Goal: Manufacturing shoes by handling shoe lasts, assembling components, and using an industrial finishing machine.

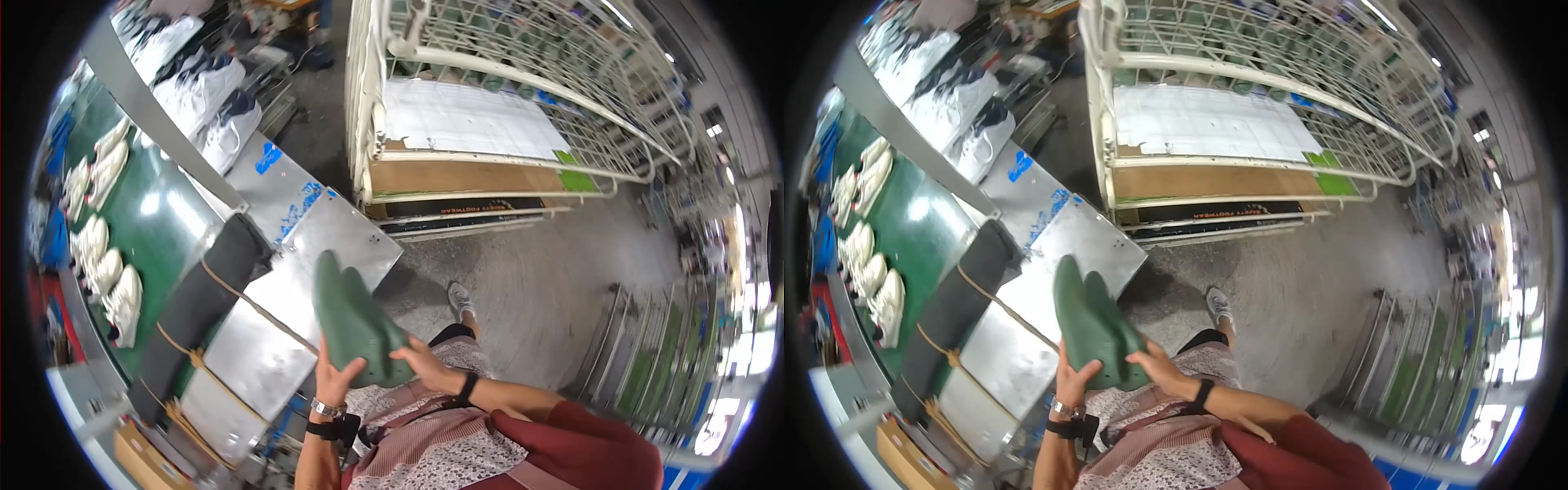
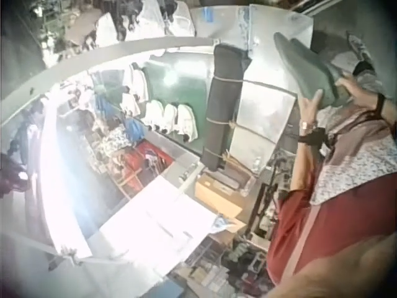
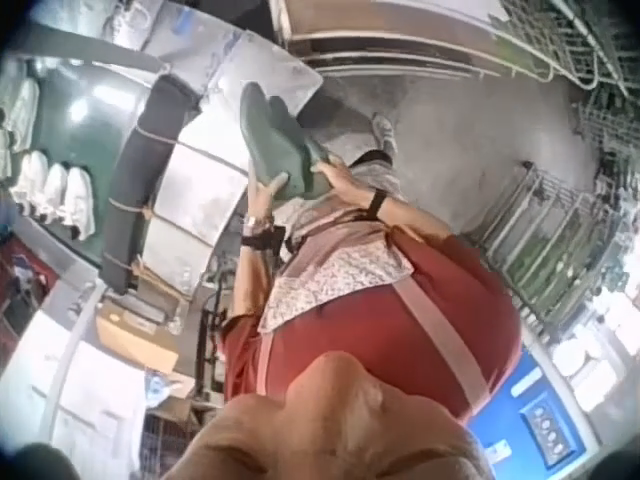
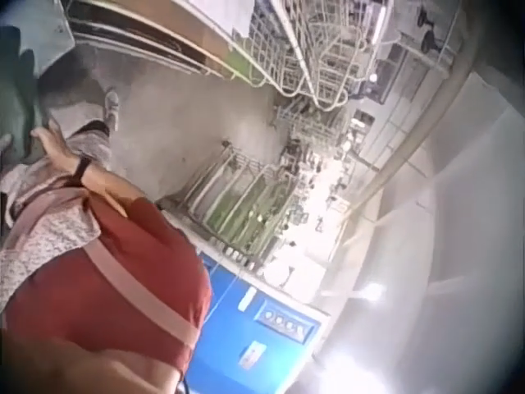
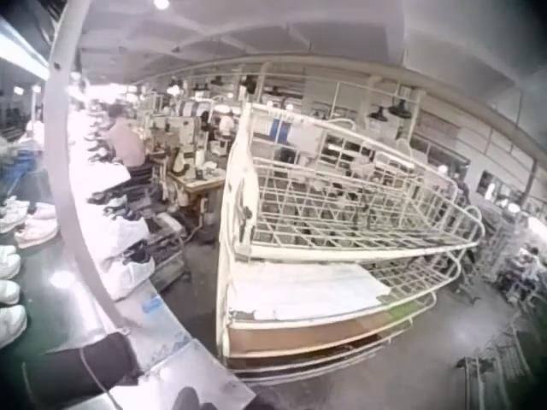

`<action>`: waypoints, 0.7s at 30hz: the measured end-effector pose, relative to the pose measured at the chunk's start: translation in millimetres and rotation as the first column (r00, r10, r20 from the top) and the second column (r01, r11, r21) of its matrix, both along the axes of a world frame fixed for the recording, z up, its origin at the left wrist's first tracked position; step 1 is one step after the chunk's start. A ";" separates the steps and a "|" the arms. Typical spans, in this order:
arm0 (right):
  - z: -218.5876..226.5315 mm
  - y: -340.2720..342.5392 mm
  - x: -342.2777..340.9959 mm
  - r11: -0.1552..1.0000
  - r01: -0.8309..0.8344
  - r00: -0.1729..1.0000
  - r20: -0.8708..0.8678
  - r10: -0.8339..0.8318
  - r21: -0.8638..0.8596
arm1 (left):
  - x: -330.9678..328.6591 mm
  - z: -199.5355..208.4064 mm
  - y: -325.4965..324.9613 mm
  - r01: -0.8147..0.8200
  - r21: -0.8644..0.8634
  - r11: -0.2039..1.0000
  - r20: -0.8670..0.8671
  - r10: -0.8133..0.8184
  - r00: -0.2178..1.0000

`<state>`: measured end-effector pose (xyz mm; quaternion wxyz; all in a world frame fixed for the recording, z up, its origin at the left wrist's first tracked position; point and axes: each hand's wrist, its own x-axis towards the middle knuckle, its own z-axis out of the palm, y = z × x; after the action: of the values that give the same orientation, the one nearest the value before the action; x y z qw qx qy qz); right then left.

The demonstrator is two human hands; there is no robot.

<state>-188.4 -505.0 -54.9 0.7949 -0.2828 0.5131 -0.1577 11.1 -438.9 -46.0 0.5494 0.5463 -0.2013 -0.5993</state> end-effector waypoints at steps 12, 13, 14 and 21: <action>-256.9 -244.4 -350.4 0.988 -0.027 0.881 -0.471 -0.050 -0.154 | -318.6 -245.7 -247.0 0.474 0.453 0.755 0.458 -0.653 0.603; -287.2 -269.8 -357.2 0.975 -0.028 0.850 -0.519 -0.094 -0.223 | -327.2 -276.9 -276.9 0.505 0.501 0.703 0.496 -0.712 0.498; -315.4 -294.4 -364.1 0.955 -0.028 0.814 -0.561 -0.149 -0.294 | -336.4 -301.2 -303.5 0.476 0.484 0.734 0.562 -0.678 0.474; -484.1 -485.8 -306.7 0.896 -0.226 0.926 -0.369 0.076 -0.382 | -341.0 -392.7 -409.1 0.393 0.303 0.868 0.825 -0.445 0.348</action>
<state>-495.1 -990.8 -539.1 0.6235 -0.5087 0.5748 -0.1484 -329.9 -848.1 -438.7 0.1809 0.7169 -0.5702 -0.3581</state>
